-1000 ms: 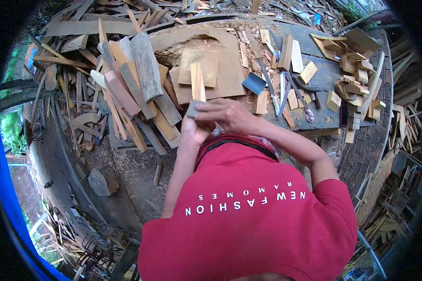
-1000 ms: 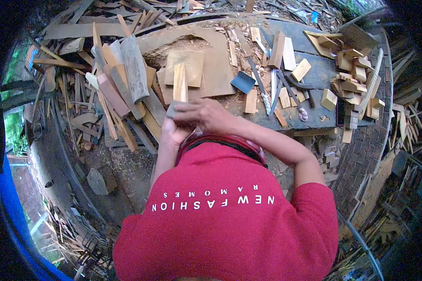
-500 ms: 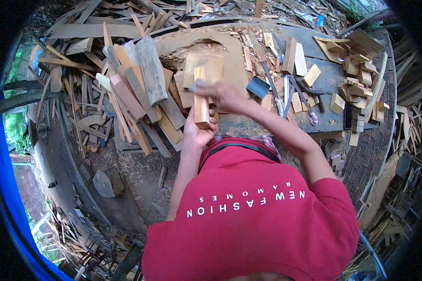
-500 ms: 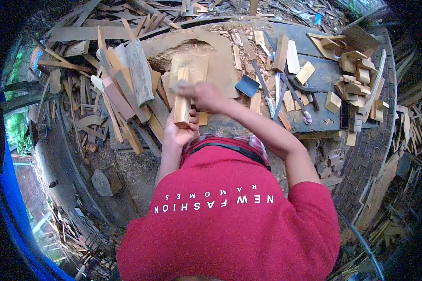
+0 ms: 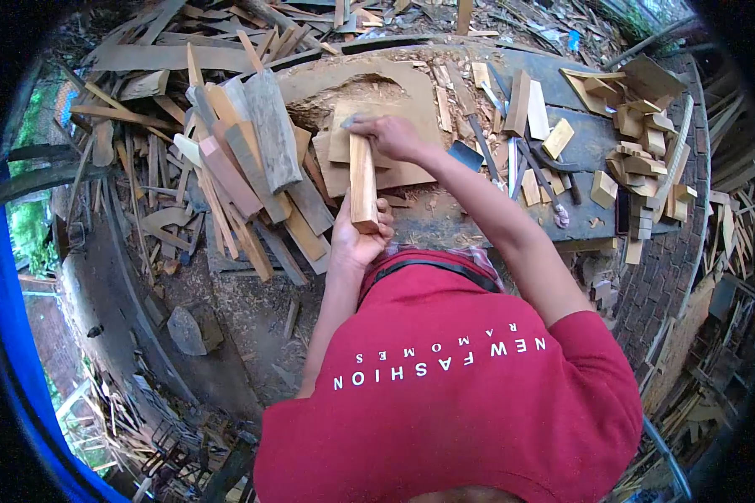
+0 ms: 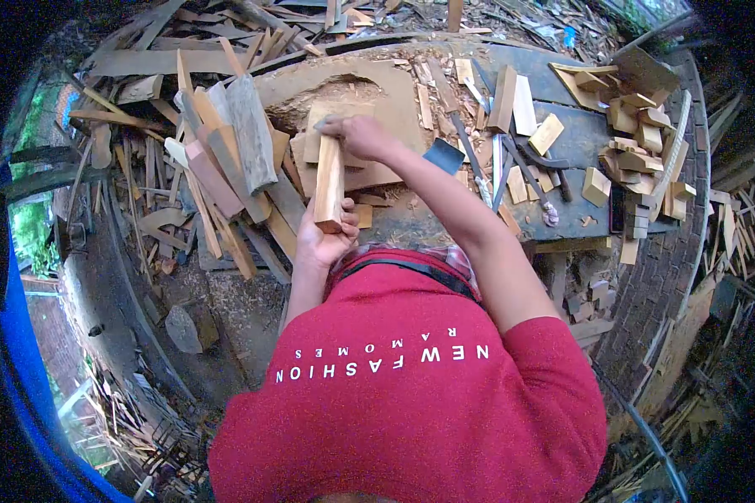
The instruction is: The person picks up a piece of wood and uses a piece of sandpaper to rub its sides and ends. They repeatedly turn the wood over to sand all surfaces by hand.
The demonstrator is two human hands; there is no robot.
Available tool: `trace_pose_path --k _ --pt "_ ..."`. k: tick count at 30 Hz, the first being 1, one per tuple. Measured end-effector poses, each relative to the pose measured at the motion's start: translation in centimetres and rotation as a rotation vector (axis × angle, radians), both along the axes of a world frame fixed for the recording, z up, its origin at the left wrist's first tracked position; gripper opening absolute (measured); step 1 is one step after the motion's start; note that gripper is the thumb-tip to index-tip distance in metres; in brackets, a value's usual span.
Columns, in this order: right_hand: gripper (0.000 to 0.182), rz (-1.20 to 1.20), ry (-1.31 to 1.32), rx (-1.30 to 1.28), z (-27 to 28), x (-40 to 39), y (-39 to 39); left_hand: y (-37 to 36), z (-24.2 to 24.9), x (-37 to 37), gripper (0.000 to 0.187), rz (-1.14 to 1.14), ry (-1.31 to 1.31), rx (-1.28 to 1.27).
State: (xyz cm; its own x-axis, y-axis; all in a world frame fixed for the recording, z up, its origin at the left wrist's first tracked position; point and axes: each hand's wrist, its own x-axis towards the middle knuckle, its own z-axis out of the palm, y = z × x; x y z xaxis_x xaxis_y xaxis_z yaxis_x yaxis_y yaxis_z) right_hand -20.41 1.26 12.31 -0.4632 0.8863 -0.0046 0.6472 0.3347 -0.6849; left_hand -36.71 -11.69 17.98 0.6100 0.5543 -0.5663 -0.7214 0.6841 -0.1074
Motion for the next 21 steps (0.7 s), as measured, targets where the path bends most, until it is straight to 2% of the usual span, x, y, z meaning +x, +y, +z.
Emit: trace_pose_path --k 2,5,6,7,8,9,10,12,14,16,18,21 --pt "0.06 0.011 -0.125 0.088 -1.1 -0.3 0.9 0.2 0.5 0.0 0.042 0.019 -0.005 -0.047" --pt "0.059 0.029 -0.058 0.113 0.4 -0.5 -2.0 0.2 0.2 -0.3 0.043 0.026 -0.054 -0.074" --pt "0.062 0.043 -0.003 0.014 2.4 -0.6 -4.2 0.3 0.1 -0.4 0.043 0.027 -0.058 -0.074" --pt "0.06 0.061 0.007 -0.005 7.2 -0.6 -6.7 0.2 0.1 -0.5 0.043 0.018 -0.049 -0.061" --pt "0.06 0.096 0.128 0.029 7.6 -0.4 -8.4 0.2 0.0 -0.6 0.042 0.01 -0.04 -0.048" --pt "0.056 0.156 0.234 0.225 8.3 -0.1 -10.1 0.2 -0.5 -0.6 0.04 0.012 0.061 -0.078" --pt "0.052 0.17 0.148 0.033 10.1 0.1 -11.7 0.3 0.2 0.1 0.04 0.011 0.058 -0.081" --pt "0.055 0.212 0.047 0.104 11.4 0.7 -12.8 0.7 2.5 1.9 0.038 0.027 0.406 -0.235" --pt "0.055 0.21 0.135 0.157 9.8 0.8 -11.9 0.1 0.4 1.1 0.04 0.035 0.394 -0.203" --pt "0.055 0.213 0.223 0.216 7.6 1.0 -10.0 0.0 0.0 0.4 0.04 -0.03 0.042 -0.102" --pt "0.054 0.103 0.072 0.042 5.5 0.5 -7.1 -0.2 0.2 0.2 0.042 0.001 -0.03 -0.119" --pt "0.05 0.01 0.084 0.088 3.1 -0.3 -2.9 -0.3 0.2 0.0 0.049 0.05 -0.13 -0.175"
